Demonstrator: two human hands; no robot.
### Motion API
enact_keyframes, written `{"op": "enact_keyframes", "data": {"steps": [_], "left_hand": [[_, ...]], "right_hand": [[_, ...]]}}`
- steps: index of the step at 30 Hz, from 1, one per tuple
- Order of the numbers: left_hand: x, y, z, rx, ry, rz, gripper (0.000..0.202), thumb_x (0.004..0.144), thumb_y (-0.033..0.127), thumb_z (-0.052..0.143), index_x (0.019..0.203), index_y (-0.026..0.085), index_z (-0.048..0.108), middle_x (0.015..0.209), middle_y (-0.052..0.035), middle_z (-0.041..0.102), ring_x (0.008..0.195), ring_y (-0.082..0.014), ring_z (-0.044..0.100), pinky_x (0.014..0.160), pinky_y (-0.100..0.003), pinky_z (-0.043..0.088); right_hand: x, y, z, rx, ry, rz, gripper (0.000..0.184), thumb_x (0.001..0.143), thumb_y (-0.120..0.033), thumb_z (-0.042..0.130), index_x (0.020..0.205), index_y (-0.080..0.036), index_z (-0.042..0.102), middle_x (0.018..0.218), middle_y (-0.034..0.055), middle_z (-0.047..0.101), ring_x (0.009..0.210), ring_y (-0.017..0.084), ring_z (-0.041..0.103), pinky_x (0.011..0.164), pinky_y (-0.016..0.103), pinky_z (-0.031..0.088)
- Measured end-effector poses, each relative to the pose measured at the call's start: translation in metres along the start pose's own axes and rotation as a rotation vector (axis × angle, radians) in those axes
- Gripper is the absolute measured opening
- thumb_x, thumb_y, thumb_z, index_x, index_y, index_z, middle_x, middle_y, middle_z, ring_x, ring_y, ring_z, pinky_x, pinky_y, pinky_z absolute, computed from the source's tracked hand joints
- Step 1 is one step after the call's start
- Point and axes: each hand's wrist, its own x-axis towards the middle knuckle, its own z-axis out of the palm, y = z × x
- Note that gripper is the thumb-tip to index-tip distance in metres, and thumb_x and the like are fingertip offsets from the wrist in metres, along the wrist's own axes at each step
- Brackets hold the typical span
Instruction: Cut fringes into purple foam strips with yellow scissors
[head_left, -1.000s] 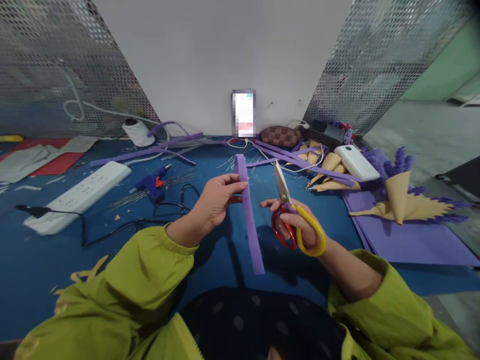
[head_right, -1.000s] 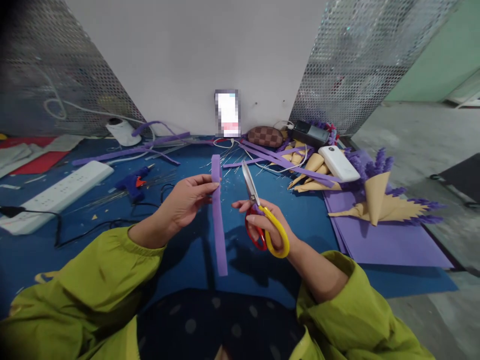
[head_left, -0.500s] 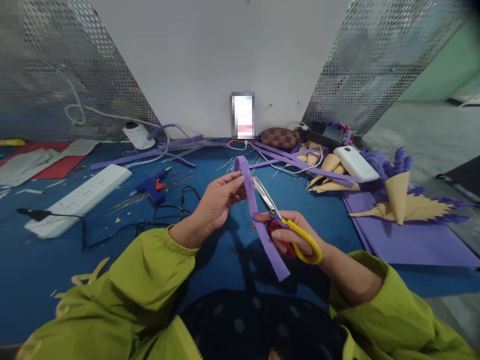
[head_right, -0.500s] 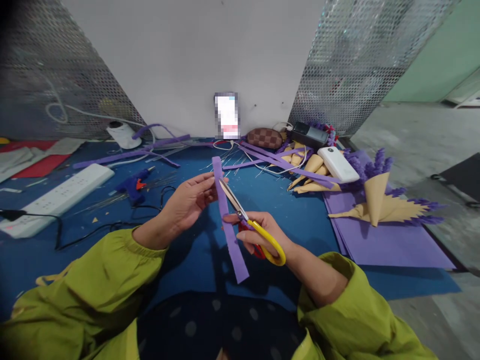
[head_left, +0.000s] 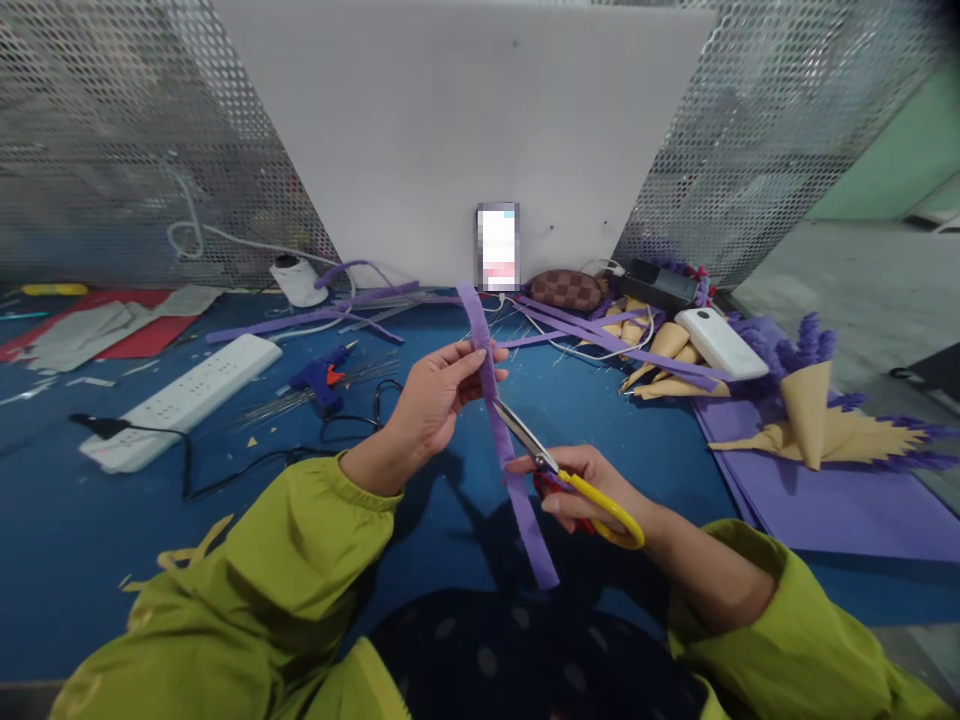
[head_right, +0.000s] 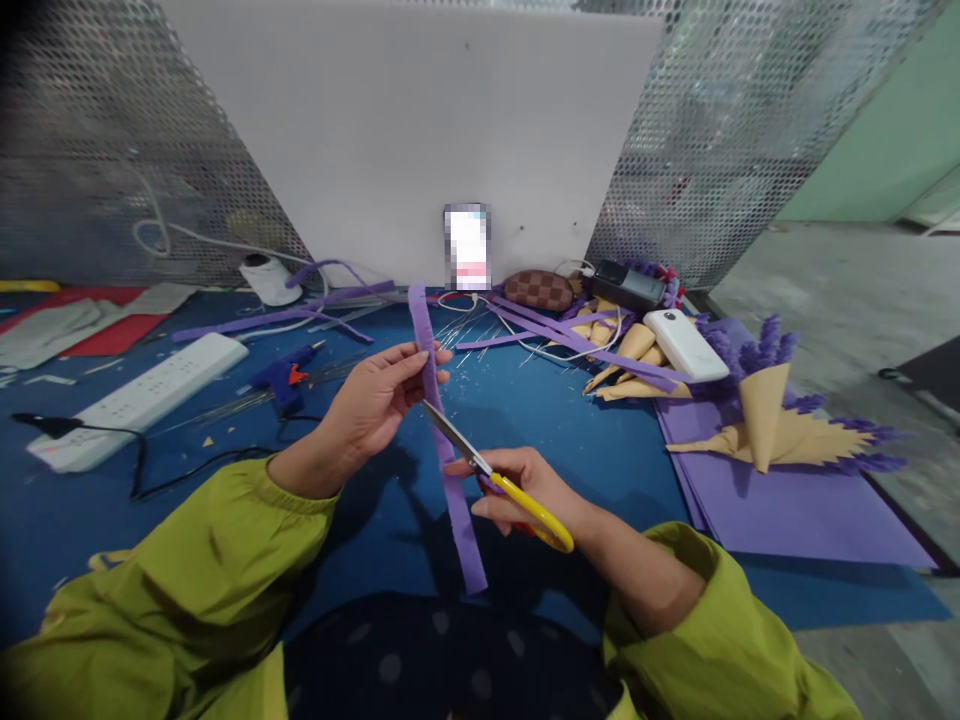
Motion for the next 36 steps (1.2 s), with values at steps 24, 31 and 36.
{"op": "enact_keyframes", "data": {"steps": [24, 31, 36], "left_hand": [[-0.017, -0.017, 0.015, 0.122, -0.13, -0.268, 0.019, 0.069, 0.019, 0.078, 0.079, 0.014, 0.063, 0.071, -0.0035, 0.071, 0.048, -0.0069, 0.054, 0.049, -0.019, 0.04], [-0.02, -0.012, 0.015, 0.121, -0.151, -0.266, 0.018, 0.068, 0.019, 0.079, 0.079, 0.014, 0.066, 0.073, -0.0026, 0.07, 0.052, -0.0068, 0.055, 0.052, -0.02, 0.042], [-0.018, -0.004, 0.012, 0.122, -0.12, -0.233, 0.021, 0.067, 0.021, 0.081, 0.08, 0.013, 0.066, 0.074, -0.0021, 0.07, 0.053, -0.0064, 0.056, 0.052, -0.018, 0.042]], "right_hand": [[-0.01, -0.024, -0.011, -0.089, 0.268, -0.194, 0.047, 0.078, -0.046, 0.072, 0.116, -0.018, 0.065, 0.086, 0.0016, 0.056, 0.05, 0.005, 0.042, 0.043, 0.021, 0.032], [-0.005, -0.027, -0.013, -0.3, 0.338, -0.061, 0.045, 0.077, -0.051, 0.071, 0.104, -0.016, 0.064, 0.08, 0.0001, 0.052, 0.056, 0.007, 0.04, 0.047, 0.02, 0.031], [-0.013, -0.035, -0.016, -0.457, 0.352, -0.202, 0.048, 0.076, -0.058, 0.07, 0.098, -0.016, 0.062, 0.081, 0.001, 0.051, 0.064, 0.01, 0.042, 0.056, 0.024, 0.035]]}}
